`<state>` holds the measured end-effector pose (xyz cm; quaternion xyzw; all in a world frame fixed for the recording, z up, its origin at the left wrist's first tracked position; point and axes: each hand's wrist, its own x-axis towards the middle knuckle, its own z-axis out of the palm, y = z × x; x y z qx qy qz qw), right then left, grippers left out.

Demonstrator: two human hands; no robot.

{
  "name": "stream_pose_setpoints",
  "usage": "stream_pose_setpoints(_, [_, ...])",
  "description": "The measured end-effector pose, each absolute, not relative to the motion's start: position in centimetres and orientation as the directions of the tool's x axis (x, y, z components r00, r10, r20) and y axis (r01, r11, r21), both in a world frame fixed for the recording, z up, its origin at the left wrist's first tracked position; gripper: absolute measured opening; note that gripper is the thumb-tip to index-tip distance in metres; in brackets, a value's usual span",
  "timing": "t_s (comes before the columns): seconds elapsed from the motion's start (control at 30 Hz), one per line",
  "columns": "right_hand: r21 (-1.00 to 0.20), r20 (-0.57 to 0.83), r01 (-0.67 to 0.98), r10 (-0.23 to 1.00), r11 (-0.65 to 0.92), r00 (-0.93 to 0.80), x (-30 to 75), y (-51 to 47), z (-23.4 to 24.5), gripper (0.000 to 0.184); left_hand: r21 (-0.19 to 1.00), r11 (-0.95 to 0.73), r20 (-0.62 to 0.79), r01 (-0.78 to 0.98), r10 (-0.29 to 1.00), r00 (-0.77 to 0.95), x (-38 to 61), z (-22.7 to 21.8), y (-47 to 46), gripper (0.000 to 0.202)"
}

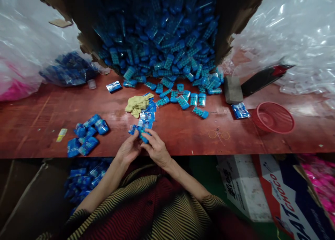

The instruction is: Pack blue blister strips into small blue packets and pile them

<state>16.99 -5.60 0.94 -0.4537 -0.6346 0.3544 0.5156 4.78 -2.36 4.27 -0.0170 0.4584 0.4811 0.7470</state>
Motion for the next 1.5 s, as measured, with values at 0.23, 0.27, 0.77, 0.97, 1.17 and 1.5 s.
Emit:
stream_pose_setpoints(0.23, [-0.995, 0.051, -0.082, 0.998, 0.055, 0.049, 17.1, -5.4, 1.7, 0.034, 0.485, 0.587, -0.600, -0.648, 0.763, 0.241, 4.3, 4.1, -2.2, 0.007])
stream_pose_setpoints(0.27, [-0.994, 0.106, -0.021, 0.993, 0.107, 0.060, 17.1, -5.5, 1.7, 0.032, 0.475, 0.581, -0.604, -0.660, 0.761, 0.235, 4.4, 4.3, -2.1, 0.004])
stream_pose_setpoints(0.77, [-0.978, 0.173, -0.098, 0.977, 0.186, 0.122, 16.1, -6.3, 2.1, 0.025, 0.464, 0.586, -0.608, -0.664, 0.756, 0.243, 4.5, 5.5, -1.9, 0.015])
stream_pose_setpoints(0.97, [-0.956, 0.021, -0.293, 1.000, 0.021, 0.005, 16.7, -5.7, 2.8, 0.021, 0.465, 0.567, -0.552, -0.680, 0.786, 0.278, 3.7, 5.0, -1.9, 0.012])
stream_pose_setpoints(1.17, [-0.874, -0.100, -0.459, 0.982, -0.163, -0.158, 17.4, -5.1, 3.4, 0.045, 0.497, 0.600, -0.486, -0.626, 0.791, 0.372, 3.3, 4.8, -2.3, 0.016])
stream_pose_setpoints(1.5, [-0.979, 0.155, 0.096, 0.963, 0.180, -0.218, 19.4, -4.4, 4.0, 0.092, 0.474, 0.662, -0.484, -0.580, 0.747, 0.456, 2.9, 5.0, -2.0, 0.016])
